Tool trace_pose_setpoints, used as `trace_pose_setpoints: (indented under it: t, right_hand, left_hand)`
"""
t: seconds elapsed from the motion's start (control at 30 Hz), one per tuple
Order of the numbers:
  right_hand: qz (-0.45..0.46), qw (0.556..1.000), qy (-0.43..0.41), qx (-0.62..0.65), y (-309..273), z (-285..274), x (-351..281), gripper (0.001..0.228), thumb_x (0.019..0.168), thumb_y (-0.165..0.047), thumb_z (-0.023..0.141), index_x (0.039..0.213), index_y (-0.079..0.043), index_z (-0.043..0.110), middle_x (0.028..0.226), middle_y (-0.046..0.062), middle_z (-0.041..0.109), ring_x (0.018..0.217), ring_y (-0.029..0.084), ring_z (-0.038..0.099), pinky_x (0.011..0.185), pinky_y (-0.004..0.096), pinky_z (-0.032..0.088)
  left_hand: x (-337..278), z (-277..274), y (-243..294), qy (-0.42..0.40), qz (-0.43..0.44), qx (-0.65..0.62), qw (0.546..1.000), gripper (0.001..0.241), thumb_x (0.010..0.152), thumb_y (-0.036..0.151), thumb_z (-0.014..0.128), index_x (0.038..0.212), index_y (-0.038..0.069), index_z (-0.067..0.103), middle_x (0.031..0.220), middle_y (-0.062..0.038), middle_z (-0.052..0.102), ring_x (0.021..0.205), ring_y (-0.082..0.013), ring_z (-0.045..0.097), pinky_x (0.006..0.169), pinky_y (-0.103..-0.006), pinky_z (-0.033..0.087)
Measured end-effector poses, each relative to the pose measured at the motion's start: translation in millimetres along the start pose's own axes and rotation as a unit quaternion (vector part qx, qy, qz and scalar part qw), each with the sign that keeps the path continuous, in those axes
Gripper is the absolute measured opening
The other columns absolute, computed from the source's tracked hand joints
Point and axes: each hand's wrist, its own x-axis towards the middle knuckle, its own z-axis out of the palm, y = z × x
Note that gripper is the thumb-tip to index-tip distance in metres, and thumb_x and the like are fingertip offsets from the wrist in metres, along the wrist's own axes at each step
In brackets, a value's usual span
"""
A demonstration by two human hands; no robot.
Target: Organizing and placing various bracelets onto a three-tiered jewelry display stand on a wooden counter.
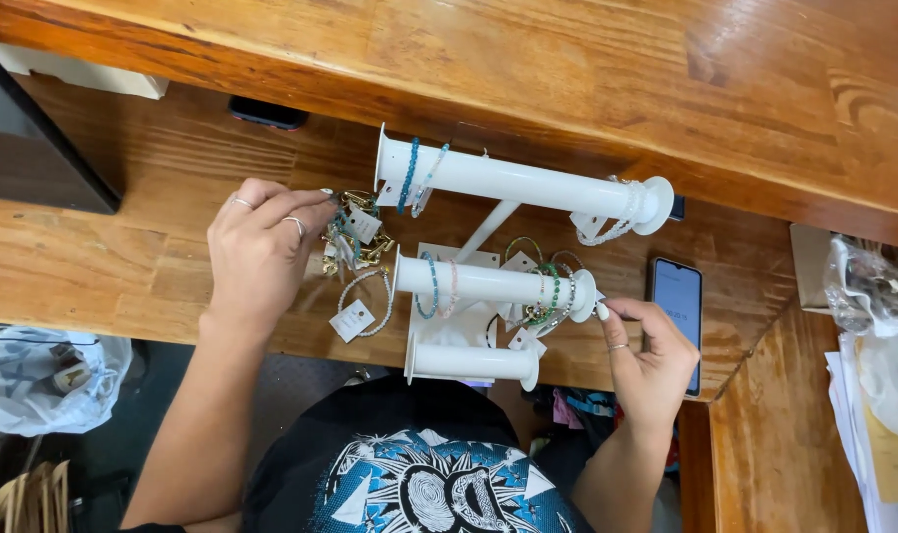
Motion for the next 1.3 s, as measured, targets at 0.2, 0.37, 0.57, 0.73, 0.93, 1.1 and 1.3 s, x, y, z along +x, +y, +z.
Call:
trace_pose_setpoints:
  t: [0.2,0.37,0.57,0.73,0.93,1.1,1.3]
  right_hand:
    - [0.035,0.997,-0.034,-0.055,-0.2,-5.9,-0.8,0.009,0.091,-0.001,0.078,0.098,-0.006,0.078,0.086,0.011,0.075,0.087,0.031,0.073,0.084,0.043,0.055]
    - [0.055,0.978,-0.151,-0.13,33.2,-1.2,-14.2,0.015,0.086,-0.009,0.079,0.101,-0.008,0.077,0.096,0.009,0.077,0.093,0.03,0.072,0.086,0.043,0.055]
    - [0.038,0.941,-0.291,-0.166,45.8,22.4,-24.1,0.015,0.085,-0.012,0.072,0.1,-0.011,0.074,0.099,0.006,0.073,0.1,0.03,0.061,0.091,0.047,0.046]
    - [-0.092,0.961,-0.227,-0.127,76.2,54.0,-27.4,0.013,0.076,0.002,0.07,0.083,-0.002,0.06,0.091,0.02,0.068,0.098,0.046,0.056,0.083,0.052,0.042]
    - [-0.094,0.955,-0.247,-0.132,78.0,54.6,-20.8,0.014,0.079,0.001,0.068,0.091,-0.002,0.059,0.1,0.02,0.065,0.105,0.043,0.052,0.09,0.056,0.038]
    - [-0.088,0.949,-0.27,-0.14,83.1,49.6,-16.6,0.018,0.083,-0.001,0.065,0.099,-0.003,0.058,0.11,0.019,0.062,0.113,0.041,0.047,0.1,0.06,0.033]
    - [-0.17,0.957,-0.199,-0.129,55.5,9.3,-2.8,0.005,0.094,-0.004,0.063,0.098,-0.005,0.066,0.102,0.005,0.059,0.096,0.026,0.047,0.086,0.038,0.034]
  left_hand:
    - [14.9,-25.1,25.8,0.001,-0.036,-0.061,0.997,0.021,0.098,-0.008,0.075,0.099,0.012,0.083,0.102,-0.001,0.08,0.088,-0.024,0.073,0.077,-0.0337,0.06]
    - [26.0,-45.7,64.6,-0.028,-0.103,-0.212,0.971,0.016,0.1,-0.009,0.073,0.102,0.006,0.079,0.109,-0.01,0.076,0.093,-0.0258,0.073,0.086,-0.0347,0.058]
    - [29.1,-43.8,79.4,-0.061,-0.121,-0.295,0.946,0.013,0.098,-0.011,0.071,0.103,0.001,0.074,0.113,-0.019,0.073,0.101,-0.0261,0.073,0.096,-0.033,0.057]
    - [37.9,-42.0,88.6,-0.063,-0.1,-0.312,0.943,0.012,0.099,-0.01,0.069,0.103,0.0,0.073,0.112,-0.019,0.073,0.103,-0.0267,0.074,0.1,-0.0336,0.057]
    - [43.2,-40.4,92.5,-0.092,-0.074,-0.312,0.943,0.012,0.097,-0.004,0.07,0.106,0.003,0.073,0.113,-0.013,0.074,0.103,-0.024,0.074,0.099,-0.0329,0.058]
    - [47.2,-35.2,93.3,-0.089,-0.033,-0.334,0.938,0.011,0.096,-0.007,0.067,0.105,-0.002,0.071,0.104,-0.014,0.072,0.1,-0.0294,0.072,0.099,-0.0407,0.057]
    - [42.8,-32.5,88.4,-0.133,-0.03,-0.309,0.941,0.02,0.092,-0.003,0.064,0.109,0.001,0.072,0.112,-0.014,0.072,0.107,-0.0308,0.071,0.1,-0.0433,0.053]
